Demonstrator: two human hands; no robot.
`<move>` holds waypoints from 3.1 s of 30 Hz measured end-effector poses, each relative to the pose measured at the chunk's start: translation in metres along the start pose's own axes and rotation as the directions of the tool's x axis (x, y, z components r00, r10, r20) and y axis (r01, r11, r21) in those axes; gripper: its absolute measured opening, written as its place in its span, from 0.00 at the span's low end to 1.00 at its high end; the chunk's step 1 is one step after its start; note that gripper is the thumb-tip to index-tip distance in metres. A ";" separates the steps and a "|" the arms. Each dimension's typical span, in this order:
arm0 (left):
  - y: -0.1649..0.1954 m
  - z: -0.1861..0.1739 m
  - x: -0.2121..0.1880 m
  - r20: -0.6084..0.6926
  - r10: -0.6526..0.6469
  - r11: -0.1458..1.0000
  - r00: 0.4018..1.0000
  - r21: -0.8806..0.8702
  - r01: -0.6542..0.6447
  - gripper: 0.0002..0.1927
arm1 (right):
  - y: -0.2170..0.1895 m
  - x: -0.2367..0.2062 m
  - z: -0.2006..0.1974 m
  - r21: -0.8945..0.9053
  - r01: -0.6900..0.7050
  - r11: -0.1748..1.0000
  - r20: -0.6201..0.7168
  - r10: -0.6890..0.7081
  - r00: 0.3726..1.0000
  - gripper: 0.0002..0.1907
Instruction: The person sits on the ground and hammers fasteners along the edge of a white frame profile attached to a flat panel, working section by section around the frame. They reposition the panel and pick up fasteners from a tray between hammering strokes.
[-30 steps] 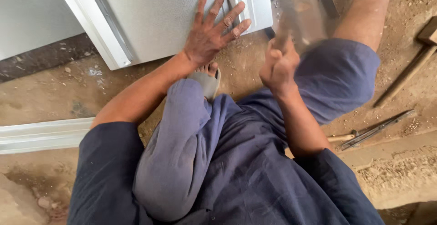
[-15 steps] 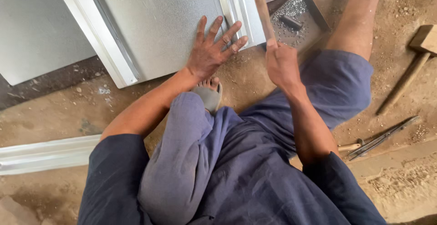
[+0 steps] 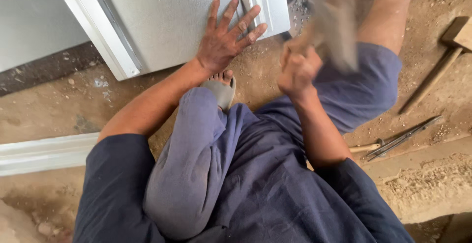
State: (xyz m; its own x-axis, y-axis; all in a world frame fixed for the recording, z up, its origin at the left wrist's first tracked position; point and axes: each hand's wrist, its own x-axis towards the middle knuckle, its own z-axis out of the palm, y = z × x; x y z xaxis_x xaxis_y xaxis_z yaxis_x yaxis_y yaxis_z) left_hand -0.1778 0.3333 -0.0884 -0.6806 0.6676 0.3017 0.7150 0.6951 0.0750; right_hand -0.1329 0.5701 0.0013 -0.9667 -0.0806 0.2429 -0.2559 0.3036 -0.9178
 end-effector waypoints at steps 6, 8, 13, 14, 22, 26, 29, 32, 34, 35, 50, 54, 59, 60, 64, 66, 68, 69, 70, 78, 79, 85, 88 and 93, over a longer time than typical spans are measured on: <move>-0.005 0.002 0.001 -0.019 0.005 0.996 1.000 0.085 -0.004 0.41 | 0.032 -0.006 -0.017 -0.061 -0.495 0.867 0.112 0.499 0.859 0.21; -0.005 0.007 0.000 -0.072 0.017 0.995 0.997 -0.096 -0.024 0.36 | 0.013 -0.036 -0.037 0.062 -0.663 0.746 0.166 0.648 0.744 0.21; -0.004 0.016 -0.006 -0.045 -0.030 0.999 0.999 0.044 0.032 0.49 | -0.005 -0.098 -0.046 0.003 -0.811 0.585 0.259 0.783 0.566 0.14; -0.003 0.016 -0.007 -0.032 -0.030 0.999 0.999 0.027 0.031 0.50 | 0.000 -0.109 -0.038 -0.020 -0.844 0.535 0.289 0.811 0.508 0.17; 0.010 0.010 -0.013 -0.060 -0.104 0.974 0.993 -0.206 0.089 0.45 | 0.073 -0.118 -0.005 -0.328 -0.246 0.912 0.256 0.337 0.906 0.15; 0.022 0.003 -0.017 -0.016 -0.153 0.957 0.988 -0.252 0.144 0.47 | 0.116 -0.062 -0.053 -0.460 -0.267 0.847 0.002 0.302 0.953 0.09; 0.028 0.003 -0.014 0.000 -0.200 0.959 0.980 -0.204 0.196 0.47 | 0.133 -0.031 -0.073 -0.563 -0.090 0.822 0.033 0.131 0.991 0.05; 0.032 0.006 -0.011 -0.015 -0.261 0.955 0.965 -0.150 0.256 0.47 | 0.136 -0.018 -0.066 -0.556 -0.112 0.823 0.009 0.141 0.990 0.04; 0.033 0.007 -0.011 0.001 -0.264 0.945 0.965 -0.198 0.259 0.46 | 0.136 -0.013 -0.054 -0.550 -0.097 0.830 -0.005 0.113 0.994 0.03; 0.033 0.007 -0.012 0.016 -0.267 0.939 0.964 -0.221 0.264 0.45 | 0.137 -0.010 -0.048 -0.553 -0.049 0.832 0.001 0.059 0.998 0.02; 0.011 0.020 -0.021 -0.059 -0.227 0.886 0.972 -0.428 0.181 0.37 | 0.148 0.009 -0.031 -0.422 -0.234 0.876 -0.115 0.204 0.972 0.09; -0.008 0.018 -0.030 -0.007 -0.023 0.994 1.000 -0.107 0.022 0.18 | 0.130 0.001 -0.045 -0.138 -0.515 0.846 -0.162 0.494 0.854 0.16; -0.008 0.007 -0.020 0.007 0.011 0.999 1.000 -0.051 -0.011 0.20 | 0.090 -0.013 -0.049 0.103 -0.552 0.827 0.014 0.554 0.832 0.08; -0.006 0.005 -0.016 0.019 0.010 0.997 1.000 -0.070 -0.008 0.18 | 0.083 -0.016 -0.045 0.168 -0.608 0.776 0.058 0.608 0.792 0.06; 0.001 0.004 -0.008 0.014 -0.033 0.991 0.999 -0.130 0.035 0.15 | 0.065 -0.027 -0.017 0.444 -0.588 0.676 0.205 0.562 0.802 0.03; 0.002 0.006 -0.008 -0.004 -0.047 0.991 0.999 -0.128 0.046 0.15 | 0.064 -0.031 -0.004 0.473 -0.645 0.600 0.239 0.618 0.749 0.06; 0.002 0.008 -0.009 0.002 -0.042 0.993 0.999 -0.110 0.042 0.15 | 0.068 -0.035 0.005 0.450 -0.651 0.611 0.242 0.619 0.747 0.07; 0.001 0.007 -0.009 0.008 -0.047 0.990 0.999 -0.132 0.047 0.15 | 0.070 -0.037 0.009 0.440 -0.653 0.617 0.243 0.618 0.748 0.07; 0.001 0.006 -0.007 0.014 -0.050 0.987 0.999 -0.155 0.052 0.14 | 0.073 -0.038 0.012 0.424 -0.660 0.619 0.239 0.627 0.742 0.07; 0.004 -0.090 0.035 0.149 -0.069 0.906 0.986 -0.405 0.125 0.26 | 0.097 -0.014 0.040 -0.263 -0.216 0.940 0.082 0.245 0.966 0.06; 0.002 -0.113 0.042 0.216 -0.071 0.871 0.974 -0.461 0.166 0.37 | 0.100 -0.005 0.043 -0.217 -0.032 0.976 0.056 0.045 0.997 0.12; -0.021 -0.227 0.097 0.035 -0.030 0.904 0.999 -0.426 0.043 0.21 | 0.114 0.054 0.052 -0.101 0.290 0.952 0.134 -0.276 0.952 0.13; -0.022 -0.245 0.107 0.018 -0.050 0.878 0.999 -0.475 0.053 0.20 | 0.100 0.034 0.054 0.157 -0.058 0.986 0.238 0.019 0.971 0.08; -0.022 -0.231 0.098 -0.087 0.004 0.922 0.996 -0.385 -0.037 0.17 | 0.058 -0.041 0.072 0.054 -0.290 0.956 0.131 0.281 0.951 0.07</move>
State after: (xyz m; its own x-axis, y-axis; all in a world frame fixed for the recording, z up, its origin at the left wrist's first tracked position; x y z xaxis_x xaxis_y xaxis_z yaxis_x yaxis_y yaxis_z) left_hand -0.2230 0.3221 0.1591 -0.6612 0.6446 0.3838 0.7463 0.5133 0.4237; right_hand -0.1081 0.5223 -0.0845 -0.9910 -0.1153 -0.0682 0.0358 0.2627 -0.9642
